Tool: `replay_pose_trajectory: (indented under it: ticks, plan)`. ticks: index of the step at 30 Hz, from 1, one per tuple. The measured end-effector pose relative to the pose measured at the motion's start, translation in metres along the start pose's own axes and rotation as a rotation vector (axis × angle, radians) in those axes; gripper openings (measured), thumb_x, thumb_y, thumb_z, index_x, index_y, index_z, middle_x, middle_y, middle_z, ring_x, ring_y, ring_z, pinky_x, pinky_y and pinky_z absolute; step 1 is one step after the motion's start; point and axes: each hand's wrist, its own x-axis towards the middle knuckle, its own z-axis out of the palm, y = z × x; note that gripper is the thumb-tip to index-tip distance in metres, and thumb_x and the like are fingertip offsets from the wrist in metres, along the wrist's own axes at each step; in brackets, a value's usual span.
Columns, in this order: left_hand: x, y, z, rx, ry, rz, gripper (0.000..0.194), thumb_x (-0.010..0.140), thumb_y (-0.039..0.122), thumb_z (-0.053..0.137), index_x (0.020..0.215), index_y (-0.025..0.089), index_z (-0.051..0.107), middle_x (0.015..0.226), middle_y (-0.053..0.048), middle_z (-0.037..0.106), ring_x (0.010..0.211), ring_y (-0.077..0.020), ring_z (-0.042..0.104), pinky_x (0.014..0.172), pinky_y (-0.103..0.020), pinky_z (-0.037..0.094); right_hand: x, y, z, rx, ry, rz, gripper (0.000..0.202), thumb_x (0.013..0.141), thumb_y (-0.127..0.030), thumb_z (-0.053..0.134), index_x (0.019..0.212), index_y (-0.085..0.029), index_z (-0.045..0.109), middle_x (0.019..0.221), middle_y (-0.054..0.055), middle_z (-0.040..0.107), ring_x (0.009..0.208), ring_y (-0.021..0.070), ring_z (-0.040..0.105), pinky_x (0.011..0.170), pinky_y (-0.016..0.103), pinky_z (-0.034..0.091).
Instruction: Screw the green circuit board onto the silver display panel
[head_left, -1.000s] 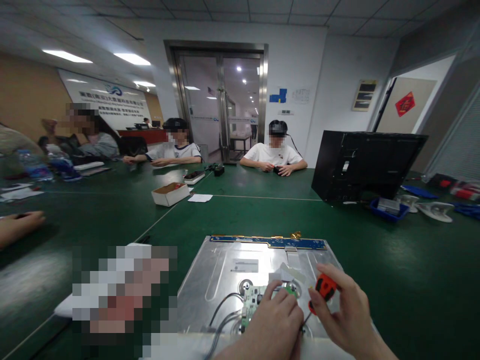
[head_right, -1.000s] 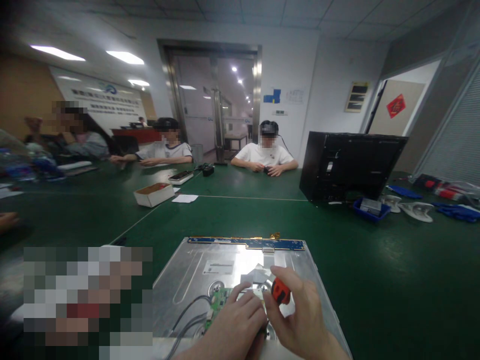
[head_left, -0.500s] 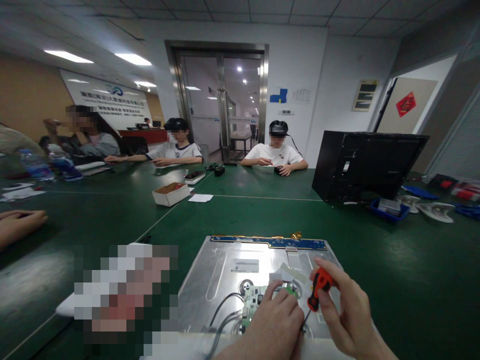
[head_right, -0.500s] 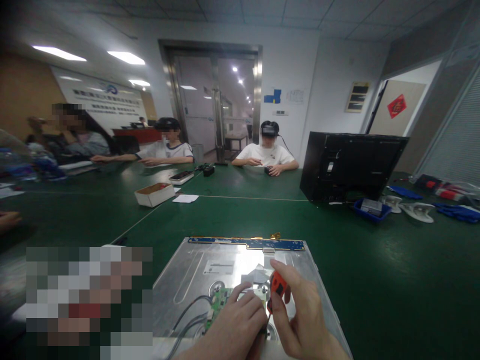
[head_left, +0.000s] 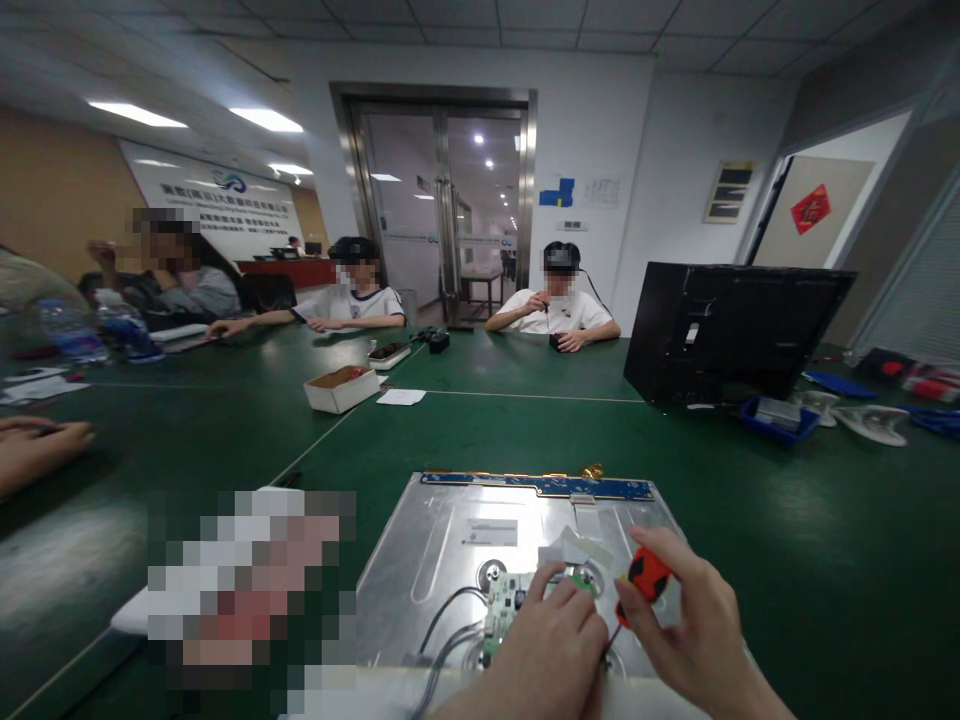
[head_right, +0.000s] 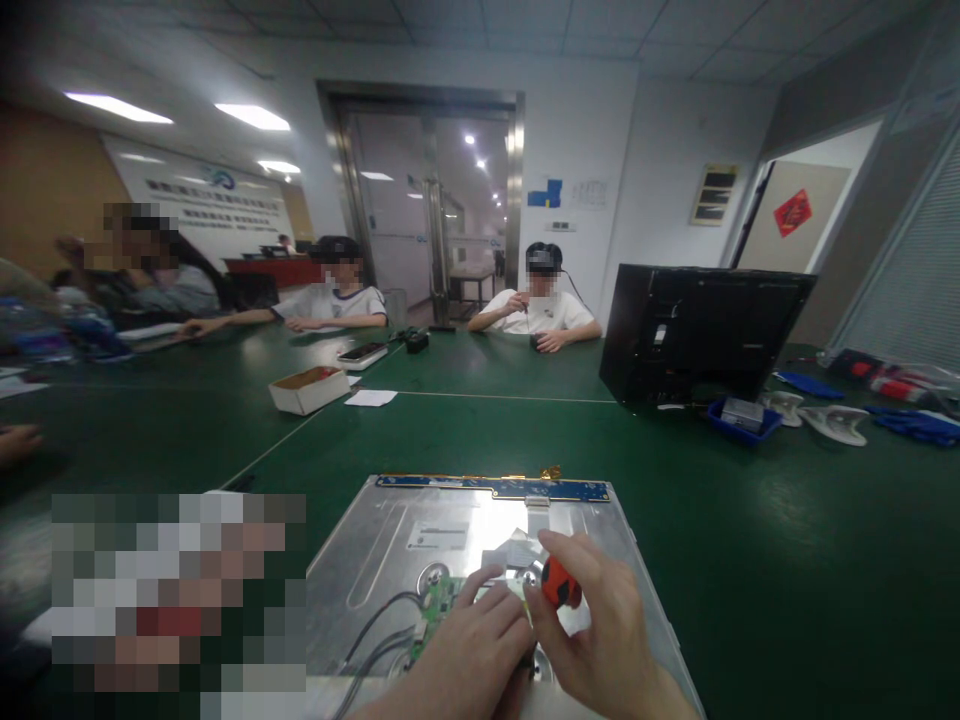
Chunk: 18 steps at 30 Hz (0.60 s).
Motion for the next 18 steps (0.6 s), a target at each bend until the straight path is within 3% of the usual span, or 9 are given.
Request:
replay_pose_trajectory:
  ticks: [4,10,18]
  plan:
    - [-0.001,-0.001,0.004,0.019,0.028,0.007,0.010,0.091,0.023,0.063,0.100,0.018,0.062,0.101,-0.005,0.070,0.100,-0.0241,0.062,0.111,-0.046,0.033,-0.003,0.001,-0.002,0.037,-0.031,0.003,0.029,0.098,-0.024,0.048,0.127,-0.021,0.052,0.072,0.000,0.066,0.054,0.0158,0.064,0.046,0.025,0.049]
    - [-0.002,-0.002,0.009,0.043,0.060,0.009,0.010,0.086,0.020,0.067,0.092,0.018,0.059,0.095,-0.003,0.069,0.091,-0.0218,0.063,0.111,-0.044,0.032,-0.020,0.007,-0.004,0.086,-0.072,0.100,0.041,0.097,-0.023,0.047,0.138,-0.020,0.049,0.103,0.008,0.072,0.078,0.0192,0.072,0.066,0.031,0.057]
    - [-0.001,-0.001,0.005,0.030,0.050,0.011,0.009,0.089,0.023,0.064,0.095,0.016,0.062,0.098,-0.006,0.070,0.096,-0.0231,0.064,0.111,-0.046,0.034,-0.009,0.003,-0.004,0.027,-0.027,0.030,0.034,0.096,-0.021,0.047,0.130,-0.017,0.051,0.086,0.005,0.072,0.062,0.0163,0.069,0.052,0.026,0.053]
